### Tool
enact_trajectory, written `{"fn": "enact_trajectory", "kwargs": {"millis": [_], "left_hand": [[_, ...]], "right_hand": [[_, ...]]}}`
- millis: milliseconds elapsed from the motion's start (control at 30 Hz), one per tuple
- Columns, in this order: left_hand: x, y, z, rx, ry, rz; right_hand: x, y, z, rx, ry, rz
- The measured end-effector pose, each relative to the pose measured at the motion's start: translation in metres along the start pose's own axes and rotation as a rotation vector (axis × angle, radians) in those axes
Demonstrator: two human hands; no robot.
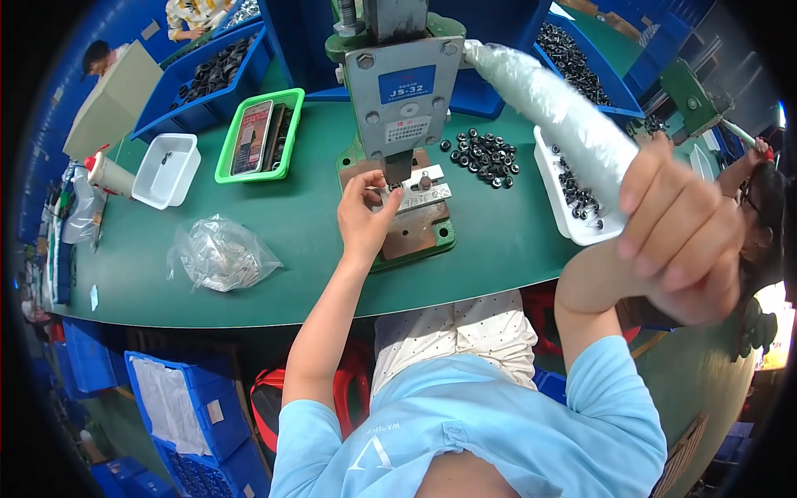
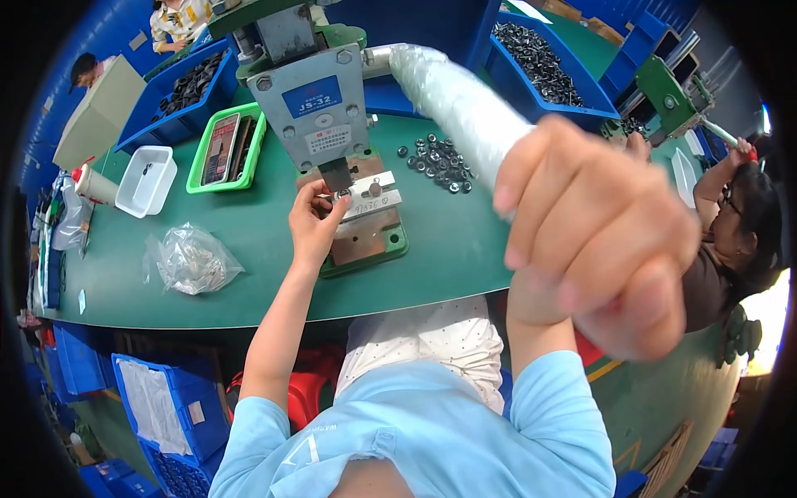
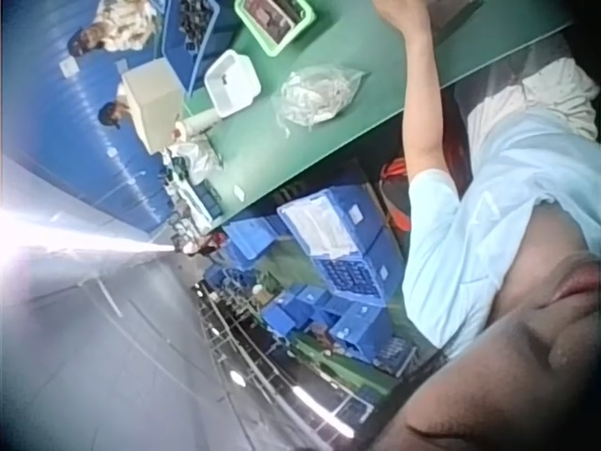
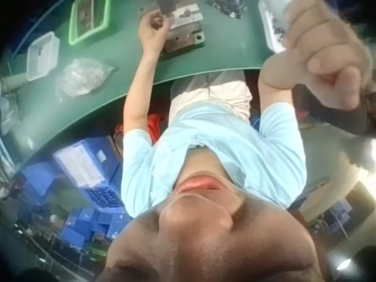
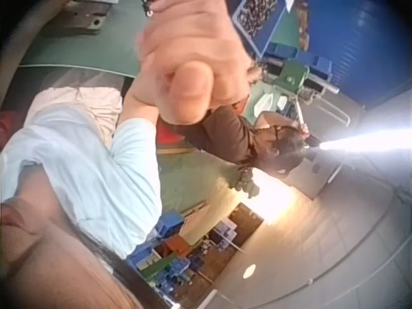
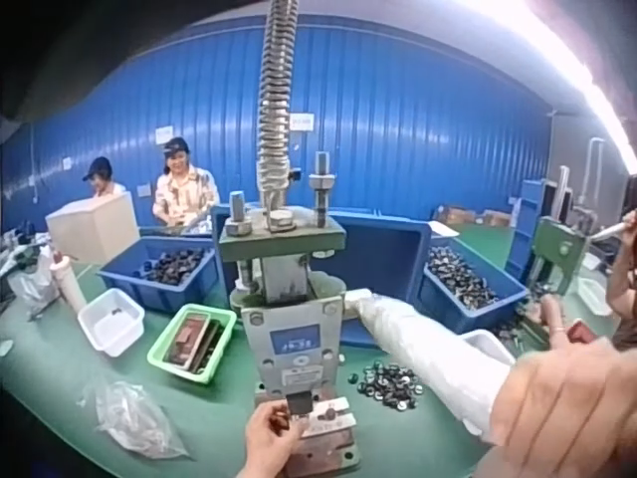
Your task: Use a manual press machine to assemble small metal and plastic components at a factory workbench.
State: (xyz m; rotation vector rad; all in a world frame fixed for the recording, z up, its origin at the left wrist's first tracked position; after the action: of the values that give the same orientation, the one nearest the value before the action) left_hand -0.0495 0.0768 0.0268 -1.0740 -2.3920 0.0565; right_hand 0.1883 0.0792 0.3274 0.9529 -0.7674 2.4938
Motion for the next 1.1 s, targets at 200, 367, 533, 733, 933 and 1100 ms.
{"fn": "enact_trajectory", "kwargs": {"millis": [200,367,533,733,933,1100], "left_hand": [[0.000,-0.003,0.001,-0.010,0.029,0.006],[0.004,0.000,0.006,-0.220,-0.026,0.078],[0.013,-0.005,0.018,-0.481,-0.182,0.028],[0.017,0.009,0.024,-0.684,-0.375,0.019],[0.020,-0.013,0.016,-0.604,-0.323,-0.288],[0.016,-0.059,0.015,-0.849,-0.249,-0.462]], "right_hand": [[-0.049,0.011,-0.006,0.008,-0.205,-0.183],[-0.057,0.013,-0.009,0.031,-0.263,-0.229],[-0.028,0.007,0.000,0.035,-0.173,-0.140],[0.087,-0.044,-0.004,0.248,-0.029,-0.016],[0.129,-0.072,-0.031,0.174,-0.043,-0.224],[0.022,-0.080,-0.111,0.194,0.142,-0.802]]}}
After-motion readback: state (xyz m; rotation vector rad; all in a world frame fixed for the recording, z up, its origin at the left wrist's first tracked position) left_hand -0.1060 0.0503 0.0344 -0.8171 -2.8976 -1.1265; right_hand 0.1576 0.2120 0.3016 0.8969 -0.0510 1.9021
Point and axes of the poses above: each hand's wrist, its own x-axis towards the middle knuckle, its own y-axis out of the palm, z = x × y, the point moved 10 cm from there along x, towards the middle knuckle, and after that the axes turned 11 degrees about y, right-handed, at the moved point
